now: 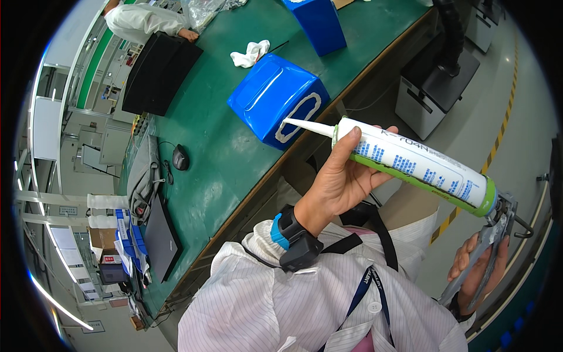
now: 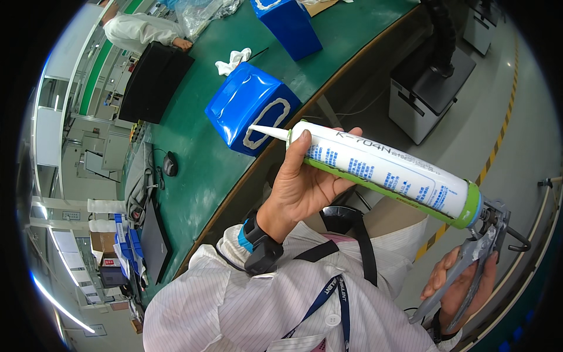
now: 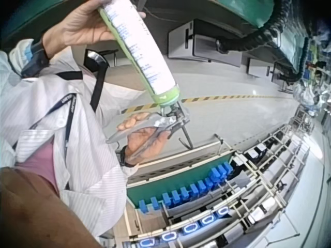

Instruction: Applying sealant from a cartridge gun to blue rectangular battery or electronic components and wiping excess with a cloth.

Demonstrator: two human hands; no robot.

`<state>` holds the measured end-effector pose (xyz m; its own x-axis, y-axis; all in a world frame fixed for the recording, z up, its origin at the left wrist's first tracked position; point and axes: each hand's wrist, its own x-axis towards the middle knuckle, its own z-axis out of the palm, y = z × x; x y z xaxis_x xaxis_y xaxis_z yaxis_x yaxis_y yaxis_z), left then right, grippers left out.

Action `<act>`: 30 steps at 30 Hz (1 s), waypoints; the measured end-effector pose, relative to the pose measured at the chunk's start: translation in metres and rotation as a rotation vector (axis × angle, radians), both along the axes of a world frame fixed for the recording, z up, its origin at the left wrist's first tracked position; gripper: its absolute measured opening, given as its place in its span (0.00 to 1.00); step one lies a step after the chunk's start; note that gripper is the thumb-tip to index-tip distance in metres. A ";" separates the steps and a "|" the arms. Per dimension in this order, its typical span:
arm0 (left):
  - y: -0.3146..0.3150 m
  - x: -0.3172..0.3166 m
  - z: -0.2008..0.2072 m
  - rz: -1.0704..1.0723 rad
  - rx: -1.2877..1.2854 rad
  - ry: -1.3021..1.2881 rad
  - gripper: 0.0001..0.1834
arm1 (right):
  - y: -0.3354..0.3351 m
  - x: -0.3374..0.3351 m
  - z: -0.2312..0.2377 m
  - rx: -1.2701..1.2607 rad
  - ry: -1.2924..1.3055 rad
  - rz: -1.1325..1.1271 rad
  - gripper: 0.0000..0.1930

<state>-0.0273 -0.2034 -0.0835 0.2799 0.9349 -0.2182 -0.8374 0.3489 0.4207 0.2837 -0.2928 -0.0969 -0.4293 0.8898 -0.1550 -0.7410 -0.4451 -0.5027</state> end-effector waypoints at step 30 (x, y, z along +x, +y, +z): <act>-0.005 0.000 0.003 0.030 -0.013 0.005 0.29 | 0.003 0.007 0.001 -0.025 0.000 0.040 0.38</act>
<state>-0.0271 -0.2088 -0.0810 0.2507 0.9398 -0.2322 -0.8453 0.3294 0.4206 0.2908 -0.2894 -0.0964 -0.4644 0.8677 -0.1773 -0.7224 -0.4870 -0.4909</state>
